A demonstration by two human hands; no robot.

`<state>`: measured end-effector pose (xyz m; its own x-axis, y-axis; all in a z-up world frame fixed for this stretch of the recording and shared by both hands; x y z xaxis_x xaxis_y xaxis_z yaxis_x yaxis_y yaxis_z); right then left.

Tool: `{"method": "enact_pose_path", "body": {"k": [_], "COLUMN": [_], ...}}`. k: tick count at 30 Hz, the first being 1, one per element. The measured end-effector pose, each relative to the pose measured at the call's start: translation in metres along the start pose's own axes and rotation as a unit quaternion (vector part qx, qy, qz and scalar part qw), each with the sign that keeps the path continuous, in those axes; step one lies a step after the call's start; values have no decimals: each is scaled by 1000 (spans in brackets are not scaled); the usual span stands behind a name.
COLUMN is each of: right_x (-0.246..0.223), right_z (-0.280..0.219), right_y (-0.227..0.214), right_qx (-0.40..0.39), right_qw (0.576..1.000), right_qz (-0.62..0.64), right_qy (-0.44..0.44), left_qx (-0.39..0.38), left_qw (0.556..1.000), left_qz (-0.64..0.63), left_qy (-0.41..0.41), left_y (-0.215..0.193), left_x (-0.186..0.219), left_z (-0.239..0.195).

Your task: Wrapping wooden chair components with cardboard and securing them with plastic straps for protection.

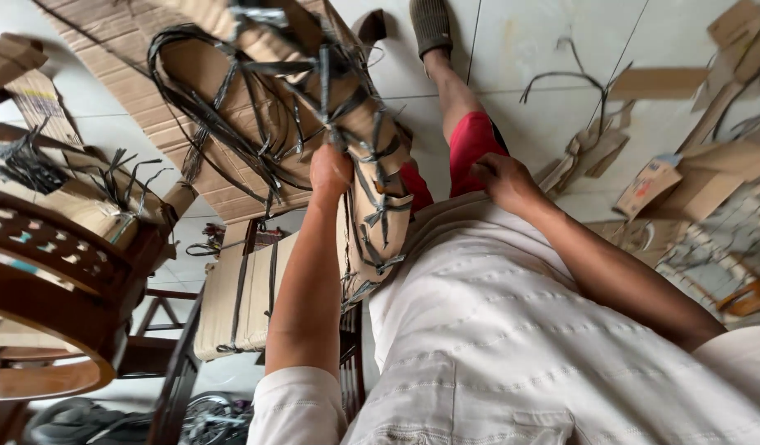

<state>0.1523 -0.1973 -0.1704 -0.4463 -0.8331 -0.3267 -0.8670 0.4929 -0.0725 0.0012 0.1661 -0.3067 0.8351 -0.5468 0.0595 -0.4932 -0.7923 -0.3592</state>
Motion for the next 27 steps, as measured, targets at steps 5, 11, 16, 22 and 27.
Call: {"method": "enact_pose_path", "body": {"k": [5,11,16,22,27], "right_x": [-8,-85,-138,-50,-73], "right_z": [5,17,51,141,132], "right_y": [31,41,50,164,172], "right_qx": [45,173,220,-157,-151], "right_qw": [997,959,925,977,987], "right_qz": [-48,-117,-99,-131,41], "right_qy": [-32,-194,-293,-67,-28], "left_qx": [-37,-69,-84,-96,-96], "left_qw": [996,988,979,973,970], "left_qz": [70,128,168,189,191], "left_qy": [31,60,75,95,114], "left_y": [-3,9,11,10,0], "left_x": [31,52,47,39,38], "left_z": [-6,0,6,-9,3]}}
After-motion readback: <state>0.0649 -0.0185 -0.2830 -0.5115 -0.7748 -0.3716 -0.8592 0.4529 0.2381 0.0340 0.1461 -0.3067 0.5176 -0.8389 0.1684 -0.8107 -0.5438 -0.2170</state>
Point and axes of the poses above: each hand's wrist, its own z-axis towards the middle knuckle, its own y-axis out of the palm, x = y × z, the point moved 9 cm from there along z, towards the middle knuckle, and after that the axes turned 6 degrees about -x, right-handed, at the moved point
